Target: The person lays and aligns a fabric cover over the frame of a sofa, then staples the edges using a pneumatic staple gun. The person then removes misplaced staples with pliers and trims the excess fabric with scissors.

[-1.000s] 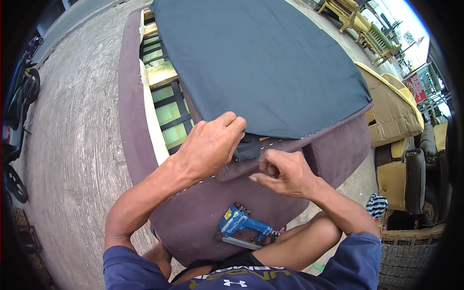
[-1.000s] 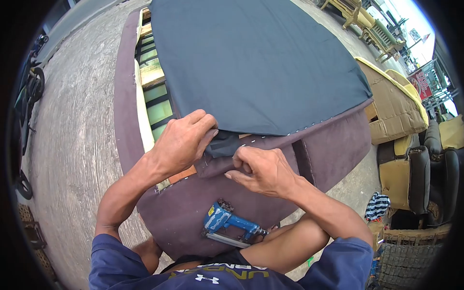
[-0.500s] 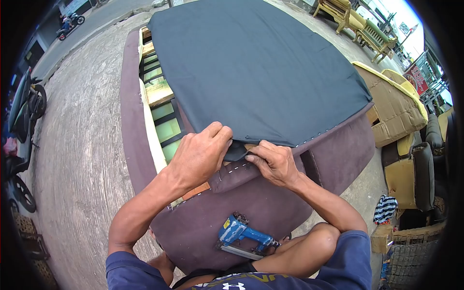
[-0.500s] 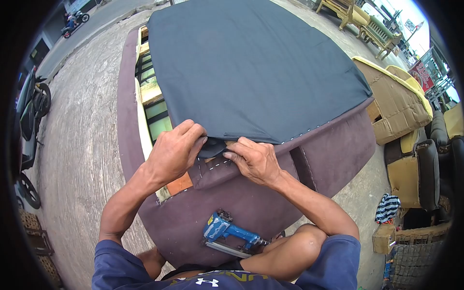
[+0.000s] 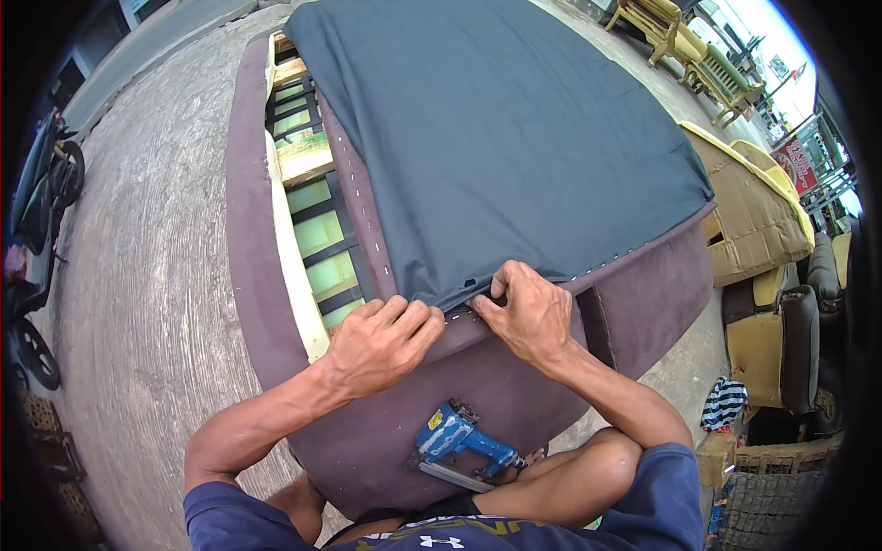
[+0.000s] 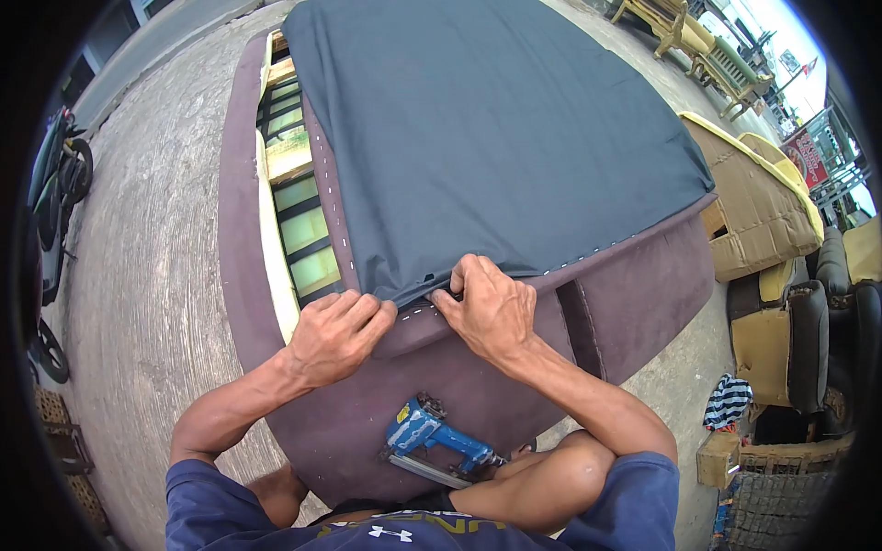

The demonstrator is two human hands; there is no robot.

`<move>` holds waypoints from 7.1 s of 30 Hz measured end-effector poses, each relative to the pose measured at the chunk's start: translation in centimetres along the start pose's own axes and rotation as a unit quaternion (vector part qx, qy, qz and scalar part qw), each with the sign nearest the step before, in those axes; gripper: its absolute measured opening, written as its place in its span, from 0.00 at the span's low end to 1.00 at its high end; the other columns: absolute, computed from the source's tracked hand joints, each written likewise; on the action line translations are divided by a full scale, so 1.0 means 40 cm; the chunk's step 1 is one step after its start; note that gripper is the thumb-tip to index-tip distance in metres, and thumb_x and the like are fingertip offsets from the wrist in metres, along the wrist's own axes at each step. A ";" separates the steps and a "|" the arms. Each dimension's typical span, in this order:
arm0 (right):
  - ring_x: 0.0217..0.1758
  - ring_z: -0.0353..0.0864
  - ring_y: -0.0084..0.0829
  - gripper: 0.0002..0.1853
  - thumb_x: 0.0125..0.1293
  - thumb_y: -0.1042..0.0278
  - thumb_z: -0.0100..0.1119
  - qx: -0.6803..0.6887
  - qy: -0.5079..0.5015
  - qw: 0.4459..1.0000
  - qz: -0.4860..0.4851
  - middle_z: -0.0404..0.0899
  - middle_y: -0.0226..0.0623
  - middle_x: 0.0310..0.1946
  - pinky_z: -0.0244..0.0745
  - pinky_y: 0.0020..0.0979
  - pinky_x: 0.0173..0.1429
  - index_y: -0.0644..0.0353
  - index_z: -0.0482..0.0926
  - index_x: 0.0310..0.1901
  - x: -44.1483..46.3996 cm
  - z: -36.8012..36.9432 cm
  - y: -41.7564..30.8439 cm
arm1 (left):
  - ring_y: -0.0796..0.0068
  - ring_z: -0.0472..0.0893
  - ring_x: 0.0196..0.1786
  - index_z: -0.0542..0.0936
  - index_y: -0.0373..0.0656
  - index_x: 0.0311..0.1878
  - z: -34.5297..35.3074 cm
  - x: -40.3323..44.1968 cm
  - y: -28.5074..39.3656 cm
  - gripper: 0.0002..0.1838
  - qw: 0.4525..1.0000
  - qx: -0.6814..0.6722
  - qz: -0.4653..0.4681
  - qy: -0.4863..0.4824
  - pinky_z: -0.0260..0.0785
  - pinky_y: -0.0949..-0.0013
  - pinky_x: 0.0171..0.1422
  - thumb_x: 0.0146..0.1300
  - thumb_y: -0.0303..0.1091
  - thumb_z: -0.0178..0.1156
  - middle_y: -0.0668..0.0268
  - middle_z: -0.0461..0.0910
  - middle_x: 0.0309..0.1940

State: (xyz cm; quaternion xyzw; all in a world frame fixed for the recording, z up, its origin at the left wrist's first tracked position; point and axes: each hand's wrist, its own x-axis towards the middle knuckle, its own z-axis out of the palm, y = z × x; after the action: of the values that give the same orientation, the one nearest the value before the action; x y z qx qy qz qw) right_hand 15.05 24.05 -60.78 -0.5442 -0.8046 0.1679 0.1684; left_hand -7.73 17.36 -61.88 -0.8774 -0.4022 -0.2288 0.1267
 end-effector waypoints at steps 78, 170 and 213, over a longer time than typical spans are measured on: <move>0.28 0.83 0.23 0.13 0.59 0.72 0.59 0.224 -0.059 0.887 0.399 0.85 0.38 0.26 0.81 0.32 0.38 0.70 0.84 0.43 -0.327 -0.140 -0.220 | 0.64 0.76 0.74 0.78 0.43 0.53 0.161 -0.147 -0.155 0.23 0.888 -0.438 0.139 0.035 0.59 0.56 0.58 0.52 0.21 0.69 0.58 0.80 0.69; 0.15 0.70 0.19 0.10 0.52 0.69 0.63 0.063 -0.006 0.898 0.436 0.76 0.28 0.18 0.65 0.29 0.22 0.61 0.84 0.36 -0.083 -0.195 -0.180 | 0.61 0.55 0.86 0.65 0.44 0.80 0.123 0.015 -0.113 0.49 0.933 -0.285 0.156 -0.156 0.38 0.40 0.89 0.68 0.73 0.53 0.59 0.62 0.82; 0.27 0.87 0.48 0.11 0.52 0.68 0.66 -0.010 -0.041 0.924 0.381 0.83 0.53 0.21 0.80 0.43 0.39 0.70 0.83 0.30 -0.216 -0.481 -0.284 | 0.55 0.61 0.83 0.68 0.39 0.77 0.130 0.137 -0.269 0.32 0.938 -0.221 0.054 -0.261 0.50 0.46 0.87 0.79 0.50 0.51 0.54 0.64 0.80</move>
State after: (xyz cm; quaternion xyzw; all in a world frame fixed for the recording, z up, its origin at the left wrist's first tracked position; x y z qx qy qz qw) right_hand 17.53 13.67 -39.32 -0.8036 -0.5448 0.2335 0.0532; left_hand -11.26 29.97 -63.21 -0.9326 -0.3124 -0.0675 -0.1677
